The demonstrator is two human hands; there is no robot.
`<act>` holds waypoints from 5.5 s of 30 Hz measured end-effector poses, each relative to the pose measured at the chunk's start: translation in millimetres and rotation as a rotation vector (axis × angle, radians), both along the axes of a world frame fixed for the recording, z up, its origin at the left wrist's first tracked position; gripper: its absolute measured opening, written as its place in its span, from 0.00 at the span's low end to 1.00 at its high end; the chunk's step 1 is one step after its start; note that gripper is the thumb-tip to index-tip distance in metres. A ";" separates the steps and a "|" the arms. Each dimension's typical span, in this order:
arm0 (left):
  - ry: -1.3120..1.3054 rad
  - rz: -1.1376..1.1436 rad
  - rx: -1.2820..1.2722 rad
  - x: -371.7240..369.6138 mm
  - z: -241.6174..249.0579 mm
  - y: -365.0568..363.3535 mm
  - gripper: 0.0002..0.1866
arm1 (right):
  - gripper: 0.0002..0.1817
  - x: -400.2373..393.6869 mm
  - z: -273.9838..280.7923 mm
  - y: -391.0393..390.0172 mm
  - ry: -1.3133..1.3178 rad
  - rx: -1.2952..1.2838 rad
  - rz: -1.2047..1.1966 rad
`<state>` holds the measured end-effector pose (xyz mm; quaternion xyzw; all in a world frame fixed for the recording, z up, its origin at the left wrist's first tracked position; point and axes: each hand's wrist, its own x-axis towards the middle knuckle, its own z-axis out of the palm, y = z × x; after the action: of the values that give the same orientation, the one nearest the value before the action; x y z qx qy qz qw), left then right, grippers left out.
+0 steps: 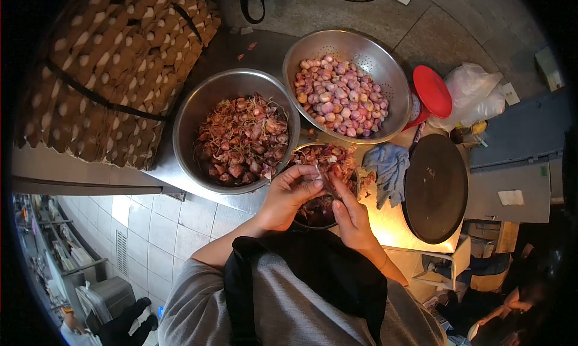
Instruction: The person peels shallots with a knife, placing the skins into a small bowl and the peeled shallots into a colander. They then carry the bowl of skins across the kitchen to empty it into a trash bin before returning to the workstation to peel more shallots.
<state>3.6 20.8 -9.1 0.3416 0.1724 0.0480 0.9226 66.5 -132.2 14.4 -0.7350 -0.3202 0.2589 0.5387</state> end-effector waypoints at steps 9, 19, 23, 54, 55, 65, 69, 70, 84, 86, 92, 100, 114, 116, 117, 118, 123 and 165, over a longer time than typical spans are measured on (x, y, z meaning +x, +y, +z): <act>0.028 -0.050 -0.003 1.2 10.9 1.3 0.13 | 0.21 8.3 -20.7 -8.3 0.224 0.051 -0.066; -0.063 -0.035 -0.045 1.5 3.5 0.7 0.13 | 0.23 4.0 -12.7 -4.4 0.481 0.248 -0.018; -0.058 -0.034 -0.102 1.4 6.6 1.8 0.13 | 0.23 7.5 -14.4 -5.8 0.452 0.254 -0.104; 0.319 -0.216 1.985 104.1 -88.9 197.3 0.10 | 0.22 0.7 -27.6 -7.7 0.412 0.197 -0.125; 0.389 -0.290 1.938 105.7 -81.8 196.4 0.10 | 0.22 0.6 -28.3 -8.7 0.413 0.208 -0.126; -0.082 -0.103 0.933 51.2 23.9 102.7 0.14 | 0.22 -0.3 -21.1 -9.7 0.440 0.275 -0.098; -0.147 -0.092 0.576 22.5 24.7 51.3 0.15 | 0.23 0.8 -16.2 -5.9 0.416 0.292 -0.033; -0.144 -0.088 0.343 18.7 27.9 40.6 0.16 | 0.23 0.2 -14.3 -5.9 0.428 0.296 -0.016; 0.009 0.038 -0.100 10.8 2.7 -5.8 0.08 | 0.26 -5.3 -19.8 -10.5 0.436 0.365 -0.079; 0.066 0.095 -0.141 11.6 2.4 -6.3 0.08 | 0.26 -6.6 -21.5 -11.7 0.430 0.355 -0.060; 0.023 0.146 -0.105 8.1 1.8 -14.4 0.07 | 0.25 -9.5 -27.8 -13.7 0.347 0.263 -0.023; -0.024 0.242 0.036 8.7 4.9 -24.3 0.07 | 0.26 -10.8 -24.3 -12.3 0.375 0.259 -0.019; -0.005 0.168 0.297 1.8 7.2 -28.7 0.08 | 0.17 -4.7 -22.8 -2.9 0.454 0.394 -0.103; -0.012 0.165 0.287 2.2 5.1 -26.7 0.10 | 0.17 -5.5 -23.2 -1.9 0.483 0.395 -0.118; -0.016 0.162 0.281 2.4 3.8 -26.3 0.10 | 0.17 -5.5 -23.9 -2.0 0.480 0.391 -0.110; -0.018 0.172 0.287 2.8 2.4 -26.4 0.11 | 0.17 -5.2 -25.2 -2.4 0.477 0.386 -0.103; -0.052 0.158 0.336 2.9 -5.0 -25.8 0.13 | 0.16 -5.4 -24.6 0.1 0.487 0.370 -0.107; -0.008 0.067 0.360 -3.5 5.3 -17.9 0.10 | 0.18 -4.3 -34.8 -11.7 0.238 0.149 -0.079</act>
<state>0.1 2.9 -3.9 0.4953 0.1684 0.1101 0.8451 62.2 -144.0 -20.5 -0.6693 -0.2432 0.2984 0.6356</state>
